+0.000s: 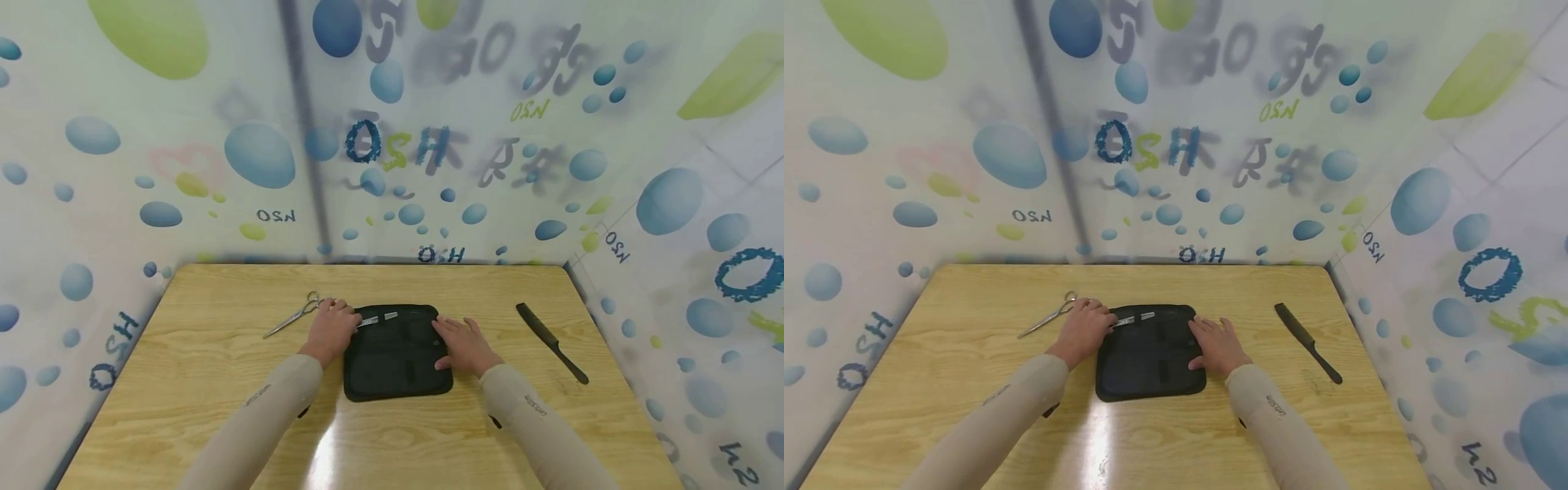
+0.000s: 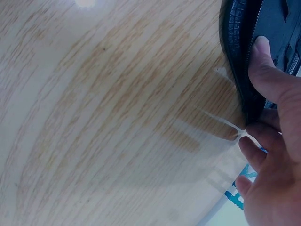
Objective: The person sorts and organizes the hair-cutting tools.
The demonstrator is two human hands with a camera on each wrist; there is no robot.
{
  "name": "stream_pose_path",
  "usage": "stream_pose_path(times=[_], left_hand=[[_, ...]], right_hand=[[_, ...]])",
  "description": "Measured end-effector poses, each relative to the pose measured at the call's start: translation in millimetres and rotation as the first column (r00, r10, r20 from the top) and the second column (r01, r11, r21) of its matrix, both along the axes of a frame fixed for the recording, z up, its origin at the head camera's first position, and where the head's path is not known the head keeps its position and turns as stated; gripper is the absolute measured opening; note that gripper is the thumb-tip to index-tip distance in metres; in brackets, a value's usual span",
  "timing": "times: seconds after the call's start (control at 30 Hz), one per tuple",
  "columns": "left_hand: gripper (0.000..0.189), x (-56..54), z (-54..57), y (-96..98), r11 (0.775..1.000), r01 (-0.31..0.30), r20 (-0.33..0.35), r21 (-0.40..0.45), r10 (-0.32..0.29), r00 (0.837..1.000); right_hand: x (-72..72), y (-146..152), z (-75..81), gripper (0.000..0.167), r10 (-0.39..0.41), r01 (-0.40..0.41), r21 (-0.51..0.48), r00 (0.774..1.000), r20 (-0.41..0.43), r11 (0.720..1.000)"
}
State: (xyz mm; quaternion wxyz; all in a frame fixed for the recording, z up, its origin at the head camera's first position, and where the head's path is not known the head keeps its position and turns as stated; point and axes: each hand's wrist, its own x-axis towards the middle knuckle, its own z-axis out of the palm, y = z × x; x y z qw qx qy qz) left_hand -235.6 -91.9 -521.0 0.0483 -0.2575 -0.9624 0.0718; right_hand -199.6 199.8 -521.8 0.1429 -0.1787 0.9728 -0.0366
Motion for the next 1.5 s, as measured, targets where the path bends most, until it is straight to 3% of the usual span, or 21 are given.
stream_pose_path(times=[1.07, 1.5], left_hand=[[0.015, -4.8, -5.0, 2.5, 0.998, 0.038, 0.015, 0.045, -0.039, 0.999], [0.018, -5.1, -9.7, 5.2, 0.998, 0.006, 0.033, 0.07, -0.009, 0.999]], right_hand=[[9.4, -5, 1.5, 0.085, 0.011, -0.011, 0.007, 0.999, -0.036, 1.0], [11.3, -8, 8.3, 0.084, -0.002, 0.002, 0.013, 1.0, -0.022, 1.0]])
